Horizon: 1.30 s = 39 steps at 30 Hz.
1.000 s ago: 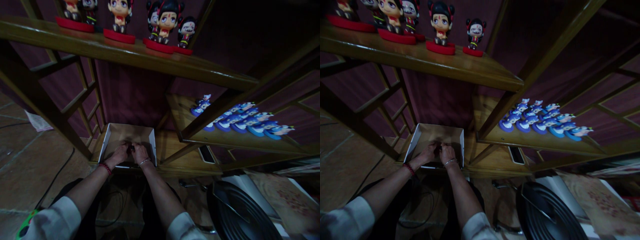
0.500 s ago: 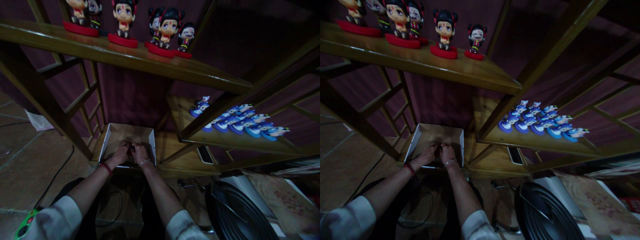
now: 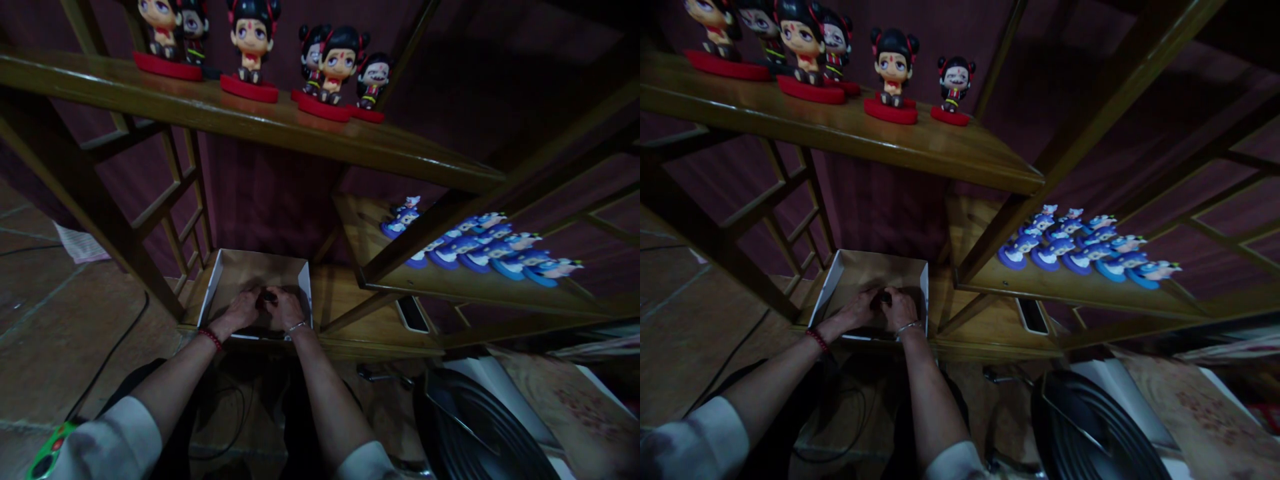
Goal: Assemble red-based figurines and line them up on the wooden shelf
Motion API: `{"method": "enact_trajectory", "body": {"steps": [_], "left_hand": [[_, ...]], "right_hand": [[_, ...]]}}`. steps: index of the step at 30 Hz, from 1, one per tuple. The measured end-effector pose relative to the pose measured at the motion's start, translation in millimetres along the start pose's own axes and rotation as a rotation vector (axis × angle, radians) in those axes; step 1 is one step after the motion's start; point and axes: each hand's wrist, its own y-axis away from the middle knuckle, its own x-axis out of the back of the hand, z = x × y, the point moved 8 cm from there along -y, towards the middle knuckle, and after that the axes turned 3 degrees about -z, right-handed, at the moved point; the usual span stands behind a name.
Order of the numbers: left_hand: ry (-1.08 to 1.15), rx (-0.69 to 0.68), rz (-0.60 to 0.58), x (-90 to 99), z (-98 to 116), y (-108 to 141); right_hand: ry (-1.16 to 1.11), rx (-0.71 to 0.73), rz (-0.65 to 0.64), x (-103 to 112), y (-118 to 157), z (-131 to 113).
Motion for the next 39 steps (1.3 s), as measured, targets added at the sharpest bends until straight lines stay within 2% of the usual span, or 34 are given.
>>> {"method": "enact_trajectory", "body": {"steps": [5, 10, 19, 21, 25, 29, 33, 39], "left_hand": [[0.05, -0.03, 0.02, 0.2, -1, -2], [0.102, -0.017, 0.062, 1.7, -1, -1], [0.228, -0.046, 0.106, 16.8, 15, 18], [0.301, -0.067, 0.113, 15.9, 16, 22], [0.595, -0.092, 0.151, 14.4, 13, 27], [0.685, -0.047, 0.202, 20.6, 13, 36], [0.727, -0.022, 0.218, 30.7, 22, 50], [0.767, -0.068, 0.179, 45.5, 46, 74]], "right_hand": [[-0.157, 0.002, 0.03, 7, 3, 3], [-0.223, 0.013, 0.1, 12, 5, 4], [-0.338, 0.058, 0.163, 20, 17, -1], [-0.349, 0.056, 0.171, 22, 22, -3], [-0.493, 0.096, 0.15, 22, 32, -10], [-0.569, 0.099, 0.129, 22, 40, -14], [-0.573, 0.1, 0.135, 24, 46, -17], [-0.67, 0.169, 0.143, 36, 55, -30]]}}
